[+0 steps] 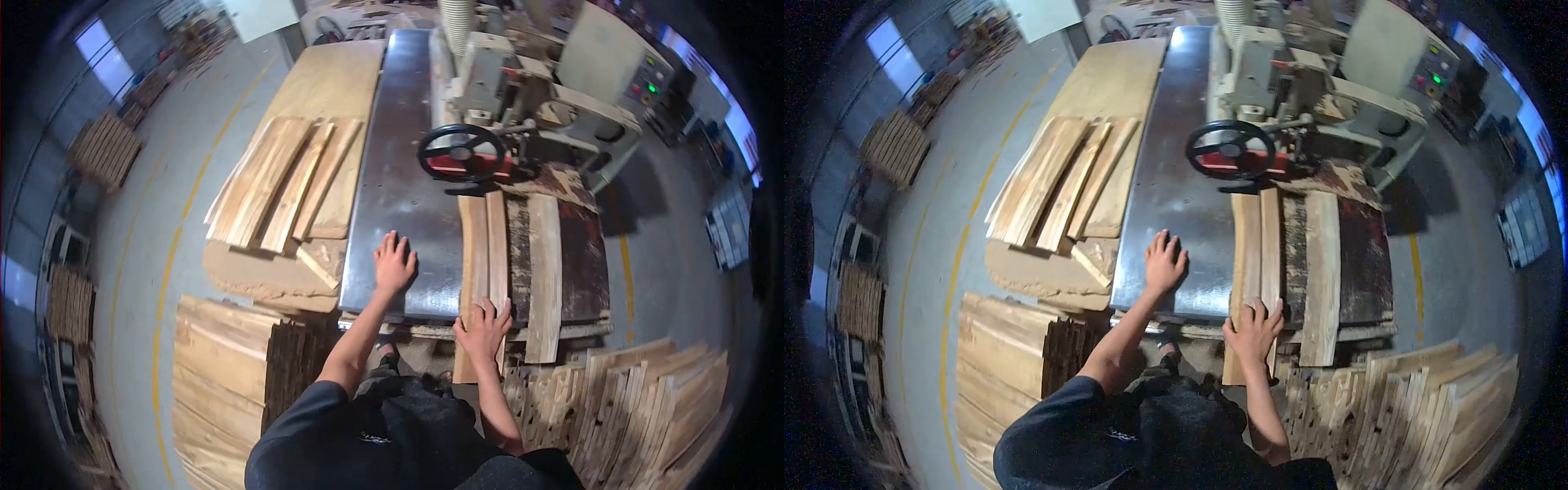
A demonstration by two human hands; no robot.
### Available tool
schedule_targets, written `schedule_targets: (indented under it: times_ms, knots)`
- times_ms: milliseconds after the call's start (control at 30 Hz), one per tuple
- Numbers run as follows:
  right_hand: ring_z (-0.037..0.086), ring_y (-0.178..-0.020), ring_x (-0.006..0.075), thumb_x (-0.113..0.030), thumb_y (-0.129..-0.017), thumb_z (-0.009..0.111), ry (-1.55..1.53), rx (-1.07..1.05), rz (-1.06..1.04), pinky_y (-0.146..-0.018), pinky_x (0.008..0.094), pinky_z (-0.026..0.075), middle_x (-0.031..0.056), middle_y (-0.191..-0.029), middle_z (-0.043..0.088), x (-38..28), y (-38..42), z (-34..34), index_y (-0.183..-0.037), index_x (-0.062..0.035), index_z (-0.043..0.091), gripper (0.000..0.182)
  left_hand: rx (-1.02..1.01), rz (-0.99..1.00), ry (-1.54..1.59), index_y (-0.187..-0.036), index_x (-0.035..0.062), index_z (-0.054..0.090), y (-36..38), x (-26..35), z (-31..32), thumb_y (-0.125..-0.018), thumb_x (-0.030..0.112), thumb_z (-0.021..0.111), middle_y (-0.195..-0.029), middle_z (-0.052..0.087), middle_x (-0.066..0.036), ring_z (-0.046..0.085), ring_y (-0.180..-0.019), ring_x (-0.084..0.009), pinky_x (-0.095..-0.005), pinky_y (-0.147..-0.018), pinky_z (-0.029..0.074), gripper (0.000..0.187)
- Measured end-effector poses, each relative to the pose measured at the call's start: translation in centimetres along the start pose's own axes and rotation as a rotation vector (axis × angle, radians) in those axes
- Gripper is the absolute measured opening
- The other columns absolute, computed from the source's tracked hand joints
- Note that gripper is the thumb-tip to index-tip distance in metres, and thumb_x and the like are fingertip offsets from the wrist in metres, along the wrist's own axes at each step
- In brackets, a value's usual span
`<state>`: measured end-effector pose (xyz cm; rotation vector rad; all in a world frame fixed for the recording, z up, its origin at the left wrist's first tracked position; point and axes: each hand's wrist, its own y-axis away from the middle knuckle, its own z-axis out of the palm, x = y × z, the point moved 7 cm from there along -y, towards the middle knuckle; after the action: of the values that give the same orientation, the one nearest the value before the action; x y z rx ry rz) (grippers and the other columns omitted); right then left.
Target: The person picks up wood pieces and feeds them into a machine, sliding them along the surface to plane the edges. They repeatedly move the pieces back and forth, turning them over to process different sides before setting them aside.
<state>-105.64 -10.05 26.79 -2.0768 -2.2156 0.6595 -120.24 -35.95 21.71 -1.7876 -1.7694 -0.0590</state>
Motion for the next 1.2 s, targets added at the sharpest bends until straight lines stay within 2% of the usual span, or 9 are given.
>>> schedule_targets:
  times_ms: [300, 467, 633, 867, 933, 1200]
  knots:
    - [0.023, -0.15, 0.0508, -0.039, -0.079, 0.077, 0.001, -0.002, 0.012, -0.115, 0.0686, 0.027, 0.0123, -0.141, 0.053, 0.2, 0.1, 0.3, -0.113, -0.0059, 0.074, 0.048, 0.016, 0.005, -0.001, -0.136, 0.007, 0.065, 0.0, 0.1, -0.2, -0.095, 0.038, 0.066, -0.156, 0.049, -0.022, 0.042, -0.146, -0.0383, -0.0519, -0.117, 0.033, 0.051]
    - [0.024, -0.147, 0.053, -0.039, -0.081, 0.077, 0.006, -0.024, 0.003, -0.112, 0.0697, 0.028, 0.0126, -0.142, 0.049, 0.0, 0.0, 0.1, -0.117, -0.0062, 0.07, 0.048, 0.017, 0.002, 0.013, -0.136, 0.0066, 0.064, 0.0, 0.2, -0.3, -0.095, 0.036, 0.066, -0.155, 0.049, -0.022, 0.044, -0.145, -0.0384, -0.0521, -0.118, 0.032, 0.051]
    - [0.027, -0.146, 0.0539, -0.039, -0.078, 0.078, -0.008, 0.019, 0.007, -0.111, 0.071, 0.029, 0.0137, -0.141, 0.053, 0.2, 0.2, 0.3, -0.115, -0.0068, 0.071, 0.049, 0.021, -0.002, 0.004, -0.135, 0.0069, 0.066, 0.1, 0.1, -0.2, -0.095, 0.036, 0.067, -0.155, 0.05, -0.021, 0.043, -0.146, -0.0387, -0.0524, -0.117, 0.032, 0.05]
    - [0.024, -0.148, 0.0535, -0.039, -0.078, 0.078, 0.008, 0.011, 0.035, -0.111, 0.0716, 0.029, 0.0124, -0.141, 0.051, 0.7, 0.4, 0.6, -0.115, -0.0077, 0.072, 0.049, 0.026, 0.02, -0.012, -0.134, 0.0065, 0.066, 0.1, 0.2, -0.2, -0.096, 0.036, 0.066, -0.154, 0.05, -0.021, 0.042, -0.146, -0.0384, -0.0506, -0.118, 0.032, 0.049]
    - [0.025, -0.146, 0.0554, -0.045, -0.083, 0.074, 0.0, -0.029, 0.013, -0.11, 0.0738, 0.03, 0.0138, -0.142, 0.05, 0.6, 0.3, 0.9, -0.117, -0.0075, 0.073, 0.051, 0.028, 0.024, -0.013, -0.134, 0.0064, 0.066, 0.2, 0.3, -0.2, -0.096, 0.036, 0.066, -0.154, 0.05, -0.021, 0.042, -0.146, -0.0385, -0.0504, -0.118, 0.032, 0.049]
    - [0.023, -0.147, 0.0555, -0.045, -0.083, 0.073, 0.001, -0.073, 0.027, -0.112, 0.0733, 0.029, 0.0142, -0.143, 0.05, 0.7, 0.3, 1.2, -0.121, -0.0082, 0.072, 0.052, 0.009, 0.031, -0.018, -0.134, 0.0073, 0.067, 0.3, 0.1, 0.1, -0.097, 0.036, 0.066, -0.155, 0.049, -0.023, 0.042, -0.146, -0.0399, -0.0517, -0.118, 0.032, 0.047]
